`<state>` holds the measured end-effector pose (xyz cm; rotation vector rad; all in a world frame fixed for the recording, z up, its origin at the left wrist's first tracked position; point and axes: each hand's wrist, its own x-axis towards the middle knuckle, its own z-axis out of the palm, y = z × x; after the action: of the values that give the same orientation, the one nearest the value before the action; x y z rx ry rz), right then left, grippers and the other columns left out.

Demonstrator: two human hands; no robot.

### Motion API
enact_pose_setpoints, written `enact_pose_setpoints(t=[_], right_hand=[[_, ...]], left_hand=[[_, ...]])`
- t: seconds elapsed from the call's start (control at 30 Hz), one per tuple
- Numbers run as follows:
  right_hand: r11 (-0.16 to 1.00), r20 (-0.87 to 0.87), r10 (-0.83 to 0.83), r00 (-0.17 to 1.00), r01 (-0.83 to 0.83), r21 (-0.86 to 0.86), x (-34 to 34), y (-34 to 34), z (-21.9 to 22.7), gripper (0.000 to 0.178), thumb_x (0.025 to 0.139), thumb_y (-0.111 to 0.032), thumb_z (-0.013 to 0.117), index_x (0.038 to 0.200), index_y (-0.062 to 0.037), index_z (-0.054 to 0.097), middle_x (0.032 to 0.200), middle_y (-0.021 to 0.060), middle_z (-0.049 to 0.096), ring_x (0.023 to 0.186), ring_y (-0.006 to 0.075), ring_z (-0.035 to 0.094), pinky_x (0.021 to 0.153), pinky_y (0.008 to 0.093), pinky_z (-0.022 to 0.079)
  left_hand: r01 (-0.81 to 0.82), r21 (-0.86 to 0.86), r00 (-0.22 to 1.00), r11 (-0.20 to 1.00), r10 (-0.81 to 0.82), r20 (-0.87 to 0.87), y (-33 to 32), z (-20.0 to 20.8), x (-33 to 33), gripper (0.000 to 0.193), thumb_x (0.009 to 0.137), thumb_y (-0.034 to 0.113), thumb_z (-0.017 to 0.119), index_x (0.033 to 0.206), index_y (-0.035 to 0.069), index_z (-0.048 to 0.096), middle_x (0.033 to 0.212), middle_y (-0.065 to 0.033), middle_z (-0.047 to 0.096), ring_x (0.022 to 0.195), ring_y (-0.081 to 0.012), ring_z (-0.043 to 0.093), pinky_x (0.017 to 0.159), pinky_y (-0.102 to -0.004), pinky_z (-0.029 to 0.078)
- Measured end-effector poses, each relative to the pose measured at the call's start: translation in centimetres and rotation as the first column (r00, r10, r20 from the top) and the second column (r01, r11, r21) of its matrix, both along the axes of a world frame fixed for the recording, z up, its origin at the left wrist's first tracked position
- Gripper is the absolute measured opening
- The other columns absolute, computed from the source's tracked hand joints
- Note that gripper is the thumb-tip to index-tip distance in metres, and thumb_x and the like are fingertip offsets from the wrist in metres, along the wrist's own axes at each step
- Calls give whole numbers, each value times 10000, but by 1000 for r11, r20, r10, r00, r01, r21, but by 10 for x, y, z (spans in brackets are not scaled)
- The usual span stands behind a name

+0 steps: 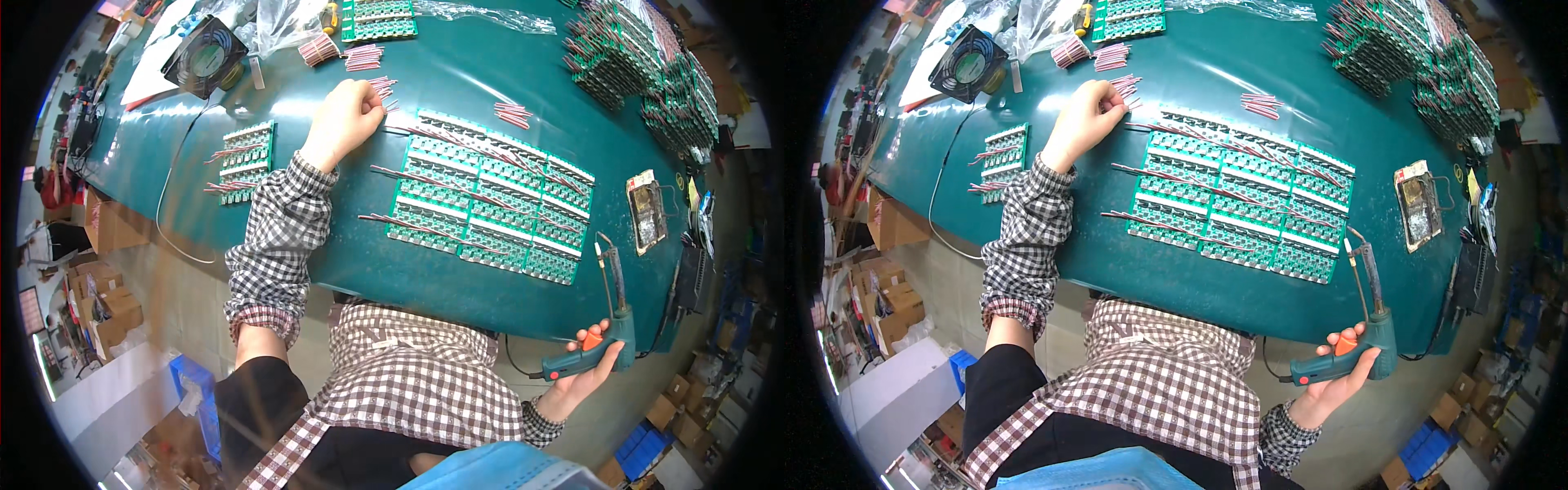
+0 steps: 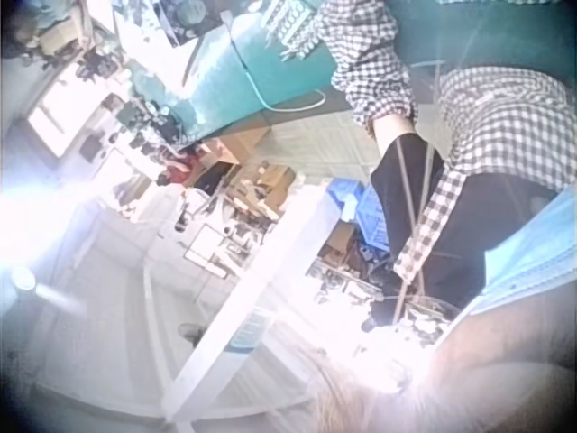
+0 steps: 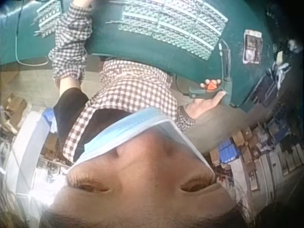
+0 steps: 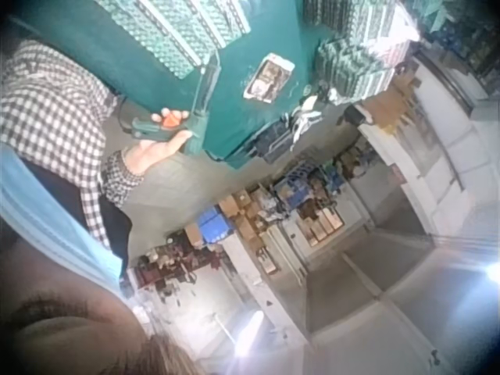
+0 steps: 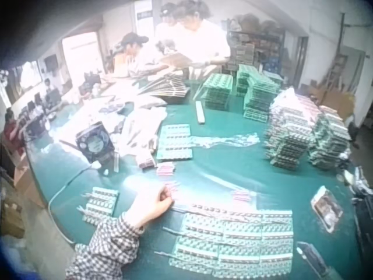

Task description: The person uses a soldering iron to attach red wires to green circuit boards arranged on a workbench. They repeatedly pick up wires, position them on the board, and apply heat to secure the connections. The person occasionally adjusts the boards and handles the soldering iron with both hands.

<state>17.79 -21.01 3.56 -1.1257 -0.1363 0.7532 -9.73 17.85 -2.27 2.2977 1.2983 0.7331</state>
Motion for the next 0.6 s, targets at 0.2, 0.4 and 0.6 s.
enact_pose_setpoints(t=[0.2, 0.4, 0.6], right_hand=[[999, 17, -29, 999, 29, -17, -5, 1, 2, 427, 945, -405, 508, 1122, -18, 478, 925, 74, 578, 768, 180, 624, 536, 275, 564], [997, 30, -49, 998, 51, -64, -14, 7, 8, 460, 921, -482, 512, 1128, -72, 485, 907, 30, 581, 685, 135, 598, 502, 247, 520], [999, 83, 40, 996, -41, 1, -34, 37, 16, 353, 910, -328, 583, 1130, -65, 500, 930, 34, 576, 720, 133, 592, 586, 246, 522]], left_hand=[[-31, -164, 973, 986, 67, 222, -9, 17, 1, 129, 776, 131, 658, 803, 23, 594, 709, -59, 581, 649, -151, 562, 619, -288, 475], [195, -228, 886, 954, -72, 459, -80, 63, 22, 72, 843, 80, 645, 881, 21, 632, 779, 10, 592, 696, -49, 517, 614, -207, 431], [611, -475, 665, 633, -86, 742, -155, 63, 46, 101, 881, 83, 619, 958, 20, 602, 887, 5, 607, 795, -45, 547, 672, -212, 464]])
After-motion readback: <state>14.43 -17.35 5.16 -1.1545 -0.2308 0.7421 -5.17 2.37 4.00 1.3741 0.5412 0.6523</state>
